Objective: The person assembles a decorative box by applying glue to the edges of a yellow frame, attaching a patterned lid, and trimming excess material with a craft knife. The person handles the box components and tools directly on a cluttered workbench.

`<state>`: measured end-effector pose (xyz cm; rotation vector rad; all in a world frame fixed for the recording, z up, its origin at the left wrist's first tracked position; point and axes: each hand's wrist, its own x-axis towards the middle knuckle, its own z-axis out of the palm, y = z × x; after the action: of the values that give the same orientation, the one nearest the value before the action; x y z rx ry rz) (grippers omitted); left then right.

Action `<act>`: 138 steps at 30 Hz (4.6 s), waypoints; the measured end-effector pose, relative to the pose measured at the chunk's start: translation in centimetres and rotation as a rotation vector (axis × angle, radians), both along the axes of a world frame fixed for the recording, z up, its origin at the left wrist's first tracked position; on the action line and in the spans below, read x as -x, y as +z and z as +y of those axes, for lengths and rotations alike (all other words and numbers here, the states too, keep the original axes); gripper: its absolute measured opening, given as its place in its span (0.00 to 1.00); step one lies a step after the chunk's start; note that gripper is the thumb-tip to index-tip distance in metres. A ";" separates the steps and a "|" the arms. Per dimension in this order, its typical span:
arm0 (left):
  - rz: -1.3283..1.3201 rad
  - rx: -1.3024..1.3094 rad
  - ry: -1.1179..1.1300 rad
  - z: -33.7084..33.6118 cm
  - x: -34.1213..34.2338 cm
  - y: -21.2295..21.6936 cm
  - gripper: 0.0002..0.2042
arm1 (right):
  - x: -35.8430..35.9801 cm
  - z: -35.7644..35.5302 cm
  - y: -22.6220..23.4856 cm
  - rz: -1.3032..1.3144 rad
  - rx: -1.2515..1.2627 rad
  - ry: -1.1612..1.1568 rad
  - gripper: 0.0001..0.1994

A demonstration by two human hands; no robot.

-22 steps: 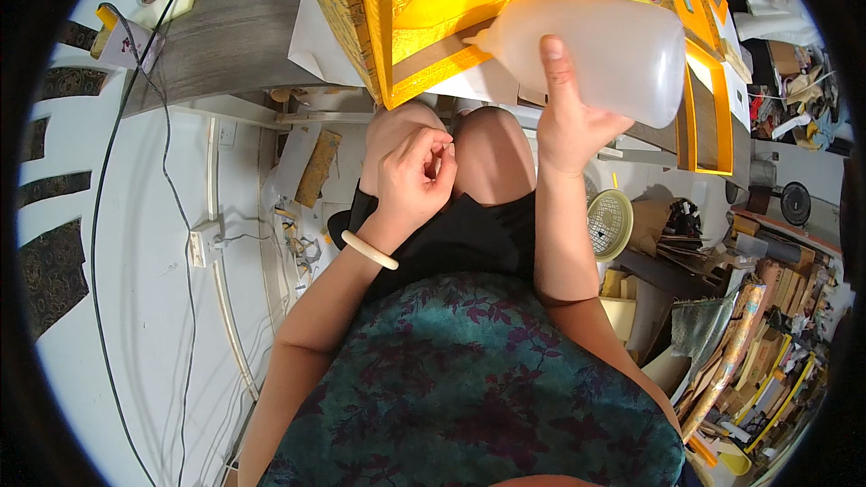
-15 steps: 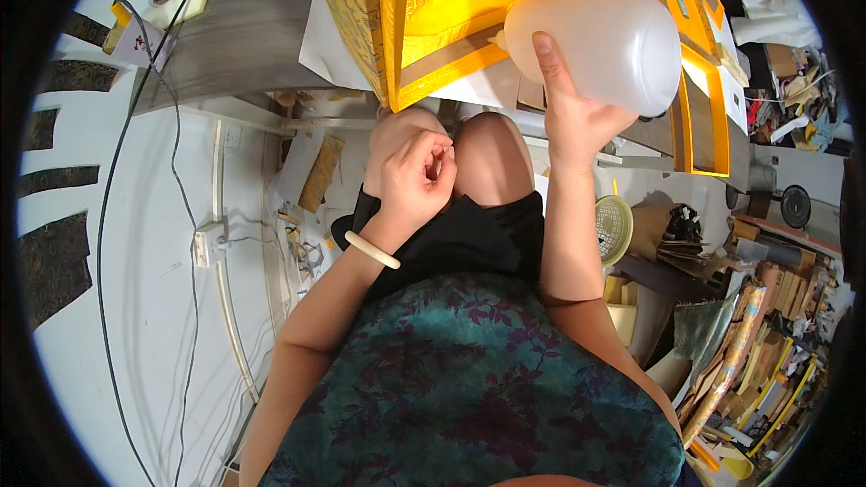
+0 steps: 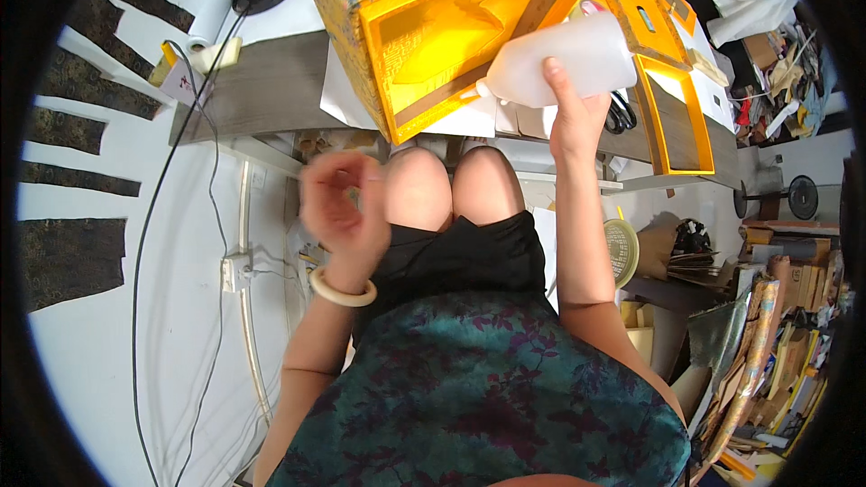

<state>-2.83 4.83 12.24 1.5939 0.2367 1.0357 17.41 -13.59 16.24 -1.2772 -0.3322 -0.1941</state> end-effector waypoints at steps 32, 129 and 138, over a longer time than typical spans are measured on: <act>0.629 -0.563 -0.590 9.5 -16.9 23.6 0.33 | -19.3 -2.3 -0.8 0.812 -0.670 0.398 0.37; -0.114 0.417 -0.303 4.4 -5.0 11.5 0.24 | 3.1 -6.1 4.3 -0.340 0.245 0.146 0.19; -0.065 0.491 -0.264 5.0 -6.5 10.9 0.25 | 2.8 -5.4 3.8 -0.306 0.283 0.113 0.21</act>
<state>3.71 9.84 23.13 1.1100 0.2100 0.7505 14.66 -19.03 20.00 -1.5049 -0.7131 -0.2529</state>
